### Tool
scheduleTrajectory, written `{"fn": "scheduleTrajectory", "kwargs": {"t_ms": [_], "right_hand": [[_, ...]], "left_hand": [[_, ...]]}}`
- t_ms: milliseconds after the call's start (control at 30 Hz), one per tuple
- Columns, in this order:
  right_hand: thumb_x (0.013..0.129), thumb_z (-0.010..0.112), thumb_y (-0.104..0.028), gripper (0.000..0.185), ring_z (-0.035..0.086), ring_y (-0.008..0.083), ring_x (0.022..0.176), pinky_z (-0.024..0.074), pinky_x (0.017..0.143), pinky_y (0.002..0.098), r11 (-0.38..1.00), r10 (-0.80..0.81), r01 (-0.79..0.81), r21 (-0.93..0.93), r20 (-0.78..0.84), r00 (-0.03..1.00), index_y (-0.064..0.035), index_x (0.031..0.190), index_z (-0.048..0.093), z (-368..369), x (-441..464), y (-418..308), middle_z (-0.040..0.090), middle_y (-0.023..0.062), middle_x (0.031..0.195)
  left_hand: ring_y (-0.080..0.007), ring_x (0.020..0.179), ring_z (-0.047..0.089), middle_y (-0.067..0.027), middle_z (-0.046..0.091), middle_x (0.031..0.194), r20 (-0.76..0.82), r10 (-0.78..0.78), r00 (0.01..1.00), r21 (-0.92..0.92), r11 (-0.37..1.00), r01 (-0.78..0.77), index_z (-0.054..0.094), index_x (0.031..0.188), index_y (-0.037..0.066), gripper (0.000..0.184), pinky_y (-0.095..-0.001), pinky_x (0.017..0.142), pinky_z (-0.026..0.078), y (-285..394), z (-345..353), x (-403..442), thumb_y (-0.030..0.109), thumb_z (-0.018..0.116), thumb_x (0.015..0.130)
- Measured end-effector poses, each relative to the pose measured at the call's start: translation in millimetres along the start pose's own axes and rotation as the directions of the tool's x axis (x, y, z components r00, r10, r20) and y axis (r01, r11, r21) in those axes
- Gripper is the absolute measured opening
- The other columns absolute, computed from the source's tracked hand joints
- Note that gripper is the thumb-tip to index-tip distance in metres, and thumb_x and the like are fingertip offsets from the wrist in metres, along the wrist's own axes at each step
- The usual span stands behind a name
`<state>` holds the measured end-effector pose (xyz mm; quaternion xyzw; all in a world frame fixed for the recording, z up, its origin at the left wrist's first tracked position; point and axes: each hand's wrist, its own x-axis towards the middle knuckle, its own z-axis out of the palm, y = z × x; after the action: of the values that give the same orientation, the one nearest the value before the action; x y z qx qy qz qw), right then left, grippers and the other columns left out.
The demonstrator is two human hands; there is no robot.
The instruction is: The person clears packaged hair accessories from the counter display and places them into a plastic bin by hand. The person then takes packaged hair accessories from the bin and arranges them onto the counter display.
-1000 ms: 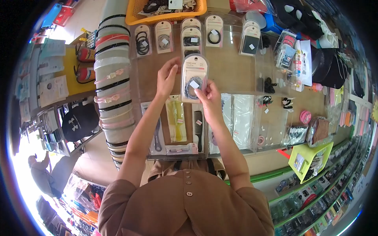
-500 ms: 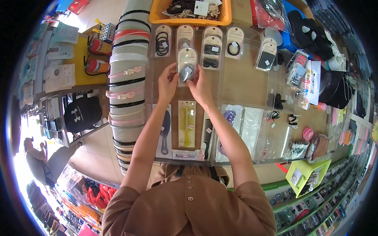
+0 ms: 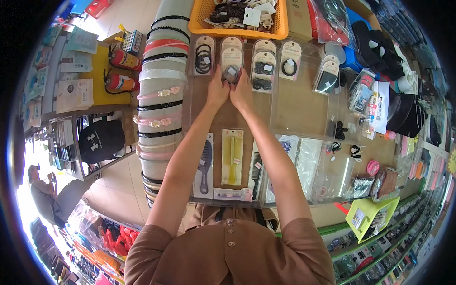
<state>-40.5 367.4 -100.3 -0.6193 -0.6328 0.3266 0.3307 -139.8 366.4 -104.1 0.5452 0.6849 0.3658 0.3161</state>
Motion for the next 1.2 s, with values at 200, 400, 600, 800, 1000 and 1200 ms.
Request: {"fn": "scheduleTrajectory", "kwargs": {"t_ms": [200, 400, 600, 800, 1000, 1200], "right_hand": [[0.076, 0.053, -0.004, 0.056, 0.044, 0.0379, 0.112, 0.0361, 0.094, 0.0398, 1.0, 0.001, 0.0, 0.016, -0.022, 1.0, 0.0026, 0.127, 0.032, 4, 6, 3, 0.045, 0.025, 0.121], [0.077, 0.05, -0.003, 0.056, 0.044, 0.039, 0.111, 0.0357, 0.094, 0.0401, 1.0, -0.031, 0.031, 0.002, -0.035, 0.999, 0.0034, 0.129, 0.03, 10, 5, 8, 0.043, 0.027, 0.121], [0.076, 0.051, -0.006, 0.059, 0.039, 0.0413, 0.114, 0.0339, 0.096, 0.0412, 0.998, -0.052, 0.052, 0.03, 0.0, 0.999, 0.0079, 0.128, 0.026, 10, 5, 8, 0.039, 0.0292, 0.123], [0.077, 0.049, -0.003, 0.055, 0.036, 0.0413, 0.117, 0.0328, 0.097, 0.0414, 0.983, -0.186, 0.186, -0.007, -0.089, 0.979, 0.0092, 0.126, 0.027, 4, -12, 8, 0.035, 0.03, 0.126], [0.075, 0.053, 0.001, 0.048, 0.048, 0.0363, 0.105, 0.0385, 0.089, 0.0401, 0.94, -0.198, 0.199, 0.276, -0.031, 0.98, 0.0015, 0.121, 0.039, -33, -104, -23, 0.048, 0.0224, 0.113], [0.071, 0.057, 0.0, 0.027, 0.054, 0.0331, 0.084, 0.0418, 0.07, 0.0389, 0.938, -0.129, 0.085, 0.336, 0.109, 0.986, 0.0001, 0.097, 0.051, -84, -253, -42, 0.055, 0.0177, 0.088]], "left_hand": [[-0.0369, 0.125, 0.028, -0.0285, 0.026, 0.135, 0.119, -0.05, 0.992, -0.1, 0.993, 0.062, 0.016, 0.134, -0.007, 0.067, -0.0364, 0.105, 0.022, -4, 3, 5, 0.007, 0.046, 0.076], [-0.0352, 0.131, 0.017, -0.0282, 0.016, 0.139, 0.101, -0.017, 0.995, -0.168, 0.985, 0.034, 0.012, 0.134, -0.01, 0.067, -0.0348, 0.107, 0.015, -3, 4, 6, 0.011, 0.044, 0.078], [-0.0361, 0.13, 0.017, -0.0286, 0.017, 0.138, 0.129, -0.004, 0.992, -0.116, 0.993, 0.019, 0.013, 0.133, -0.01, 0.065, -0.0348, 0.107, 0.015, 0, 3, 15, 0.012, 0.042, 0.08], [-0.0393, 0.129, 0.017, -0.0294, 0.018, 0.137, 0.052, 0.181, 0.982, 0.032, 0.983, -0.183, 0.014, 0.132, -0.01, 0.062, -0.0378, 0.107, 0.016, -2, 1, -6, 0.009, 0.04, 0.079], [-0.0387, 0.125, 0.028, -0.0256, 0.029, 0.134, -0.09, 0.338, 0.937, -0.016, 0.94, -0.341, 0.029, 0.131, -0.003, 0.053, -0.0394, 0.104, 0.023, 41, -28, -104, 0.002, 0.039, 0.079], [-0.0405, 0.107, 0.046, -0.0251, 0.043, 0.121, 0.217, 0.216, 0.952, -0.138, 0.972, -0.189, 0.039, 0.123, -0.001, 0.044, -0.0402, 0.09, 0.039, 79, -62, -248, -0.002, 0.042, 0.08]]}}
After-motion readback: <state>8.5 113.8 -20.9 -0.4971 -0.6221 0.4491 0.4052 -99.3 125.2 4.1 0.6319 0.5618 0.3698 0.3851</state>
